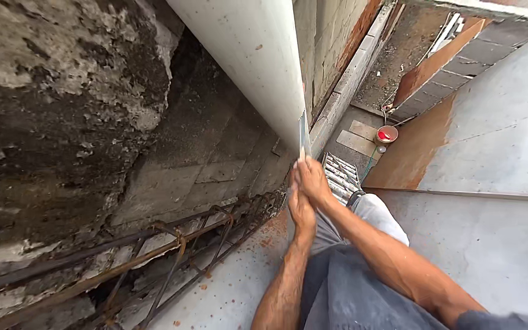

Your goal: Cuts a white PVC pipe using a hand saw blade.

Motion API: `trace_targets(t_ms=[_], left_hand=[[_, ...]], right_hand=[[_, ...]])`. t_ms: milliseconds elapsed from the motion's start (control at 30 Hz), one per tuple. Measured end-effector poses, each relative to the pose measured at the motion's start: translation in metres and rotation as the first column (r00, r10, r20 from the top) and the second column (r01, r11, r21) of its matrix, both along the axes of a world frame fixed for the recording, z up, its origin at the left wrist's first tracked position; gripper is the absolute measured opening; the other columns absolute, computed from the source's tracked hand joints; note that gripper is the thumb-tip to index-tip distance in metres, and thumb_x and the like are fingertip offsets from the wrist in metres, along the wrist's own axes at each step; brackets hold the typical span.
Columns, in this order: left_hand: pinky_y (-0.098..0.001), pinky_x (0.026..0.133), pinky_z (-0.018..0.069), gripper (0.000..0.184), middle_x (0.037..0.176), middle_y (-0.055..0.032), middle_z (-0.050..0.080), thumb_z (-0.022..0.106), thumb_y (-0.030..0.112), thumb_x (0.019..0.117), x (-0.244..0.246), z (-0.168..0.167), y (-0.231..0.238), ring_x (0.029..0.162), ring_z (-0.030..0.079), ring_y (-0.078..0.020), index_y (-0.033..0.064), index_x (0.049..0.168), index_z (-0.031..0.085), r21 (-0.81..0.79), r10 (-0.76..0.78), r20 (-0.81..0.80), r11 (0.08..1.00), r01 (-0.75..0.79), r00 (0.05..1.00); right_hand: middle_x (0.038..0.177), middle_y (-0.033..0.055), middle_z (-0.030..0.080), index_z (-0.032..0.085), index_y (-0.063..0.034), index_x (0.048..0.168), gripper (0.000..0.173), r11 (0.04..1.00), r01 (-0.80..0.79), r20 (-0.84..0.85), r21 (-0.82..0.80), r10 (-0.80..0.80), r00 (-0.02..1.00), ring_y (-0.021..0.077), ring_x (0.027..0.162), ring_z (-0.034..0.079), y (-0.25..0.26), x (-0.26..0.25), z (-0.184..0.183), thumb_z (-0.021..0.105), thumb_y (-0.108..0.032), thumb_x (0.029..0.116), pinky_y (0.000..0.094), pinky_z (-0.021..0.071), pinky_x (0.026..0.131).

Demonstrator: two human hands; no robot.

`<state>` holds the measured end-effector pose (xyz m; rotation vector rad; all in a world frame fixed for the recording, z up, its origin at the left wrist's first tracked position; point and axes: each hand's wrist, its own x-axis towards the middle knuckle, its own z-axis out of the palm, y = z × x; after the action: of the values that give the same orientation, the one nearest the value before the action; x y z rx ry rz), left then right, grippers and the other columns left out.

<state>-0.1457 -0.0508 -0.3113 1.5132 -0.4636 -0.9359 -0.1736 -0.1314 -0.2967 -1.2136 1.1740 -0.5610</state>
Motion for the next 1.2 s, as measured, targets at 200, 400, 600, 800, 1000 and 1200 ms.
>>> trace_targets(t_ms=[200,400,600,800,1000,1200], left_hand=[[-0.0218,0.045,0.0380,0.039,0.064,0.0048,0.045,0.033,0.039,0.1112,0.020,0.003,-0.046,0.050,0.041,-0.0051,0.0174,0.093,0.060,-0.029,-0.119,0.048,0.992,0.121,0.992],[-0.0180,0.048,0.0417,0.037,0.063,0.0082,0.053,0.030,0.018,0.1082,0.008,0.005,0.006,0.052,0.048,0.0000,0.0086,0.096,0.063,-0.032,-0.016,-0.040,0.999,0.015,0.999],[-0.0233,0.045,0.0377,0.036,0.063,0.0041,0.045,0.034,0.032,0.1110,0.018,0.005,-0.040,0.049,0.041,-0.0064,0.0142,0.096,0.062,0.003,-0.115,0.036,0.993,0.115,0.993],[-0.0189,0.046,0.0386,0.034,0.062,0.0074,0.048,0.031,0.016,0.1084,0.004,0.003,0.002,0.050,0.043,-0.0014,0.0051,0.104,0.063,-0.002,0.005,-0.027,1.000,-0.005,1.000],[-0.0236,0.044,0.0370,0.036,0.060,0.0046,0.043,0.035,0.030,0.1107,0.012,-0.004,-0.040,0.047,0.038,-0.0068,0.0132,0.092,0.060,-0.008,-0.067,0.052,0.998,0.067,0.996],[-0.0202,0.047,0.0408,0.035,0.064,0.0062,0.051,0.031,0.017,0.1084,-0.002,0.002,-0.007,0.051,0.045,-0.0021,0.0037,0.111,0.063,-0.014,0.015,-0.032,1.000,-0.016,0.999]], right_hand=[[0.067,0.0062,0.056,0.061,0.0038,0.108,0.044,0.995,0.101,0.065,-0.019,-0.100,0.993,0.0178,0.055,0.058,-0.054,0.020,0.015,0.028,-0.025,0.1132,0.0386,0.0564,0.057],[0.064,0.0059,0.059,0.061,0.0047,0.104,0.042,0.999,0.025,0.081,0.023,-0.027,0.996,0.0162,0.055,0.060,0.007,0.007,0.005,0.030,-0.023,0.1129,0.0373,0.0563,0.059],[0.060,0.0021,0.051,0.059,0.0025,0.105,0.042,0.992,0.117,0.161,0.037,-0.121,0.980,0.0142,0.049,0.055,-0.048,0.019,0.013,0.028,-0.025,0.1132,0.0350,0.0549,0.051],[0.062,0.0045,0.057,0.061,0.0027,0.104,0.041,0.999,-0.015,0.113,0.036,0.011,0.994,0.0150,0.053,0.056,0.000,0.004,-0.002,0.031,-0.025,0.1127,0.0364,0.0524,0.057],[0.061,0.0033,0.050,0.058,0.0001,0.101,0.043,0.999,0.040,0.114,0.021,-0.043,0.993,0.0149,0.048,0.052,-0.048,0.014,0.012,0.029,-0.029,0.1133,0.0343,0.0506,0.049],[0.065,0.0052,0.055,0.061,0.0005,0.097,0.044,0.999,-0.047,0.053,0.003,0.047,0.998,0.0170,0.057,0.055,-0.012,0.000,-0.005,0.032,-0.028,0.1124,0.0392,0.0509,0.058]])
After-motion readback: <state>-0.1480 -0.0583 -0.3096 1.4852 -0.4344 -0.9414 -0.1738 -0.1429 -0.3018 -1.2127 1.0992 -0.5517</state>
